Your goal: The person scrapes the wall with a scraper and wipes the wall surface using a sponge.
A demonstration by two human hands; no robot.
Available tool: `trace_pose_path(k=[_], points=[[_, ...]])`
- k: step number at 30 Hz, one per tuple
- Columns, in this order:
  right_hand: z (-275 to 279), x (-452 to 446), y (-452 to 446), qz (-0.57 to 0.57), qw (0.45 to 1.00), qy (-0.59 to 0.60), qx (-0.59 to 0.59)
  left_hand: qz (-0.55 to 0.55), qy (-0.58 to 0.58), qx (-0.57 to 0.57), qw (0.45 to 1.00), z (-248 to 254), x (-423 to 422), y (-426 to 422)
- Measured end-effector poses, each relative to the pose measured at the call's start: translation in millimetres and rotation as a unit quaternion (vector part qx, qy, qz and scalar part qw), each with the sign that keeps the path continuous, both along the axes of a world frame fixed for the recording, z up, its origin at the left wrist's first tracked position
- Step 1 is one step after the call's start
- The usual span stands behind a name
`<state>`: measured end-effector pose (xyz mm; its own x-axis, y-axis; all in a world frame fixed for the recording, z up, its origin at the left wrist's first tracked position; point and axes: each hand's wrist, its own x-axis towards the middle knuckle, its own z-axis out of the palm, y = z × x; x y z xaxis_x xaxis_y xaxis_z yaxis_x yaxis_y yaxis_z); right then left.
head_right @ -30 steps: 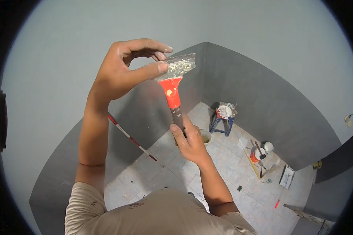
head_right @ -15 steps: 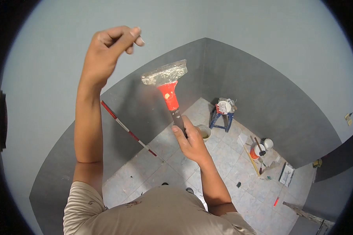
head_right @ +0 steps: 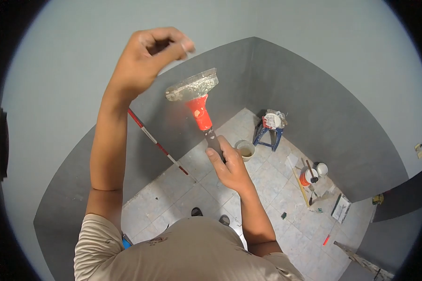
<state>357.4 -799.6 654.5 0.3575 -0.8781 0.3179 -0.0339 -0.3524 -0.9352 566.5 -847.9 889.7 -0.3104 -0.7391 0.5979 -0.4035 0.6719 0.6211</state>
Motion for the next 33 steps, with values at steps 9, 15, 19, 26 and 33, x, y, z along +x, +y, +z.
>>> trace_pose_path(k=[9, 15, 19, 26, 33], points=[[-56.2, 3.1, 1.2, 0.017, 0.998, 0.015, 0.055, 0.018, -0.024, 0.067, 0.997, -95.2, 27.3, -4.2], [-143.5, 1.5, 59.3, 0.052, 0.989, 0.107, 0.088, 0.296, 0.062, 0.175, 0.937, -238.4, 93.2, 69.0], [-202.5, 2.7, 88.7, 0.038, 0.966, 0.129, 0.220, 0.329, 0.089, 0.346, 0.874, -399.5, 133.2, 164.2], [-292.5, 5.4, 77.7, 0.038, 0.928, 0.218, 0.301, 0.384, 0.247, 0.499, 0.737, -479.3, 123.3, 309.4], [-302.0, 75.4, 69.1, 0.033, 0.947, 0.288, 0.136, 0.400, 0.322, 0.477, 0.713, -503.6, 164.9, 367.2]])
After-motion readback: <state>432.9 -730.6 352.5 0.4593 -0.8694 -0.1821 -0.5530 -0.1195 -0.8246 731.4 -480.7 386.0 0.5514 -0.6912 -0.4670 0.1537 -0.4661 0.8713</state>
